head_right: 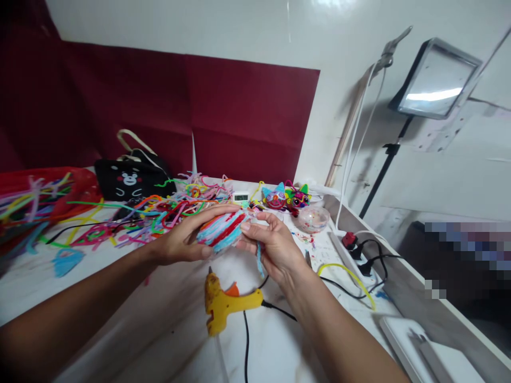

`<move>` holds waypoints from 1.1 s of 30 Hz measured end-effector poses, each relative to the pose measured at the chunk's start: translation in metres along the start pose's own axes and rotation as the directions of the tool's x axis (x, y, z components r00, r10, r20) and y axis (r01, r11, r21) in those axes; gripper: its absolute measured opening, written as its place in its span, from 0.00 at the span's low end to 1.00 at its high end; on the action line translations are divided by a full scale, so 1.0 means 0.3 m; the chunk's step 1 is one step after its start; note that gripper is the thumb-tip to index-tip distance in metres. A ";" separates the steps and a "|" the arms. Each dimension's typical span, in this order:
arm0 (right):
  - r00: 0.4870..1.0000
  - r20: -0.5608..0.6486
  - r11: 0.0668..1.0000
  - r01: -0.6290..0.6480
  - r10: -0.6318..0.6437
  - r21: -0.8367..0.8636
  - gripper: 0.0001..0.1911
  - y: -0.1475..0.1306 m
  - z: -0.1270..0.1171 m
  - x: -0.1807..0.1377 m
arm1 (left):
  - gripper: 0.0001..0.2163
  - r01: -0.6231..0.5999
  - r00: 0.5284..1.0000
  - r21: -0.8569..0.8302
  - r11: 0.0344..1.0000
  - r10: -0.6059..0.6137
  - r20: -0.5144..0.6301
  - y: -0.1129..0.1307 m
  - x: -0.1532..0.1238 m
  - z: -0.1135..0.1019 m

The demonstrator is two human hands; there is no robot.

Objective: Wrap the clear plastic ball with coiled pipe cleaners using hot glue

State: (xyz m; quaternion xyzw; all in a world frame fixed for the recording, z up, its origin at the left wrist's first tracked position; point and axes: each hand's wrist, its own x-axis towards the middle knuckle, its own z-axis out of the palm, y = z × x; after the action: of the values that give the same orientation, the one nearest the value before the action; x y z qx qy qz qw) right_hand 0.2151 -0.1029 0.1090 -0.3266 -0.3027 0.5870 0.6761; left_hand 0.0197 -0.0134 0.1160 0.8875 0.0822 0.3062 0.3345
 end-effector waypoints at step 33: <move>0.982 0.172 0.817 0.158 -0.074 -0.554 0.19 -0.050 -0.032 -0.002 | 0.33 0.261 0.950 0.152 0.953 -0.226 -0.215 0.015 0.055 0.042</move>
State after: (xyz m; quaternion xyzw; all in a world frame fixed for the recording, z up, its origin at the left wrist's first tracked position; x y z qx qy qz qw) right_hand 0.2316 -0.1057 0.1153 -0.4501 -0.5298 0.4504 0.5602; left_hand 0.0401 -0.0179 0.1193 0.8625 0.2508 0.3394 0.2794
